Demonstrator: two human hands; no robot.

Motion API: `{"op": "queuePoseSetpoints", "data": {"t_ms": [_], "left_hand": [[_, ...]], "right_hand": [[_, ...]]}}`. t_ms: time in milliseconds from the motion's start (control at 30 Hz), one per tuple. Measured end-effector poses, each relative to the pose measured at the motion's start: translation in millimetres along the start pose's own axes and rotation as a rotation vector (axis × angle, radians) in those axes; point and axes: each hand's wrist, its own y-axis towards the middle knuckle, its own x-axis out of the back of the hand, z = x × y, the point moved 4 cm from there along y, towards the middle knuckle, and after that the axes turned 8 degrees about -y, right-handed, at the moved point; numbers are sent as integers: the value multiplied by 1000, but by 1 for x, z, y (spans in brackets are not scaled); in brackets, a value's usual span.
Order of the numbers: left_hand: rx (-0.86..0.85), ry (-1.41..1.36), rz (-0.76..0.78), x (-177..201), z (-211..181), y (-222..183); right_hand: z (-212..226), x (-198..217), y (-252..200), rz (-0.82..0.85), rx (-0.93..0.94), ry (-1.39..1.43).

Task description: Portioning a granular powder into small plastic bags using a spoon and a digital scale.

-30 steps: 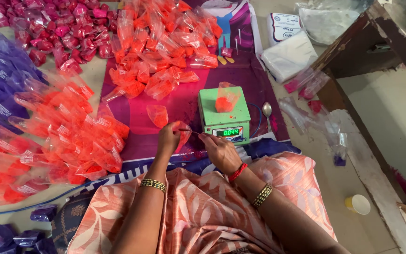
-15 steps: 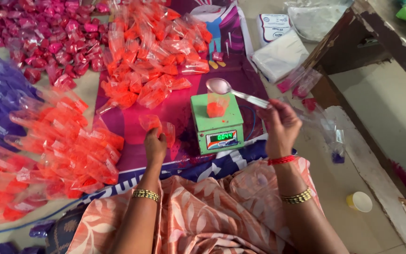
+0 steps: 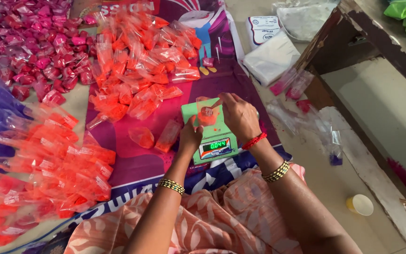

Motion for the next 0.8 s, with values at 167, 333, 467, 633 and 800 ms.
{"op": "queuePoseSetpoints", "data": {"t_ms": [167, 333, 467, 633, 800], "left_hand": [[14, -17, -11, -2, -28, -11], [20, -47, -29, -7, -30, -12], [-29, -50, -35, -12, -20, -9], [-50, -100, -2, -10, -28, -9], [-150, 12, -71, -8, -11, -4]], "right_hand": [[-7, -7, -1, 22, -16, -1], [-13, -8, -3, -14, -18, 25], [-21, -7, -5, -32, -143, 158], [-47, -8, -15, -118, -241, 256], [-89, -24, -32, -143, -560, 688]]}}
